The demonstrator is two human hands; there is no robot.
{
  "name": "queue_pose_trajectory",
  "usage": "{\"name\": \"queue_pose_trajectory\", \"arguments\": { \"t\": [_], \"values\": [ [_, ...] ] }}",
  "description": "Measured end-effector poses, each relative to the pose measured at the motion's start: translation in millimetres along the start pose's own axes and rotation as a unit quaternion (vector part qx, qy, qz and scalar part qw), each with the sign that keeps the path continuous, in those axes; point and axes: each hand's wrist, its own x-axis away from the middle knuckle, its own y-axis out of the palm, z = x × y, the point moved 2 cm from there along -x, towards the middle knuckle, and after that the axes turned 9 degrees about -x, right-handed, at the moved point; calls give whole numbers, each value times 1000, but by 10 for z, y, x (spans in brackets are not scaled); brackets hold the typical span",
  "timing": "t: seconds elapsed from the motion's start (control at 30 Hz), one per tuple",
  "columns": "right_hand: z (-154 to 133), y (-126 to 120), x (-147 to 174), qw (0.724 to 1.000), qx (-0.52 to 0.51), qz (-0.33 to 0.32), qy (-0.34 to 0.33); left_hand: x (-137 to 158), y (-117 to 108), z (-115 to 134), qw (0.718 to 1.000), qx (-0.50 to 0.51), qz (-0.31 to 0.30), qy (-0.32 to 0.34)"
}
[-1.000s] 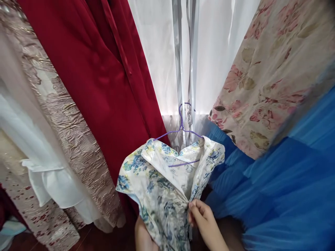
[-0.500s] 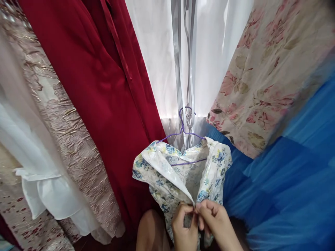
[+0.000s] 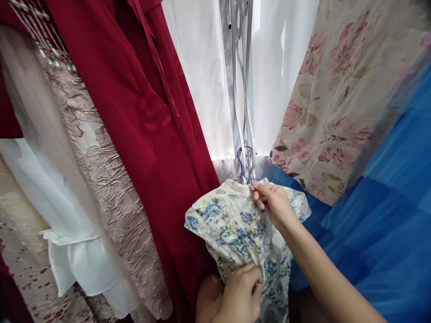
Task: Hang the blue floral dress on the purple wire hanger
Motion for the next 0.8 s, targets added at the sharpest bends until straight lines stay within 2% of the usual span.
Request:
{"name": "queue_pose_trajectory", "arguments": {
  "t": [0.07,0.13,0.2,0.23,0.27,0.3,0.37,0.47,0.53,0.6,0.67,0.73,0.8],
  "values": [
    [8,2,64,1000,17,-2,-8,-152,-203,12,996,70,48,0],
    [21,-12,138,999,47,-5,-19,-374,-523,41,978,141,153,-11],
    [23,-34,193,996,81,-18,-33,-638,-882,91,953,167,254,-2],
    [19,-45,208,994,95,-30,-40,-781,-1027,123,953,156,258,12],
    [13,-57,214,992,106,-42,-46,-922,-1134,154,961,139,238,30],
    [8,-69,211,991,116,-53,-51,-1053,-1202,183,968,128,210,51],
    [13,-96,183,987,134,-60,-60,-1257,-1248,218,971,119,198,66],
    [95,-148,131,981,172,-48,-75,-1417,-1217,226,958,137,250,43],
    [195,-203,124,976,196,-49,-80,-1449,-1252,179,936,183,299,17],
    [296,-292,153,972,216,-61,-73,-1429,-1381,48,894,253,370,-13],
    [359,-411,213,969,229,-73,-58,-1356,-1559,-186,832,323,449,-42],
    [372,-529,295,966,243,-85,-38,-1228,-1692,-505,751,401,517,-83],
    [361,-612,390,961,257,-99,-12,-1063,-1691,-839,655,490,556,-143]
  ]
}}
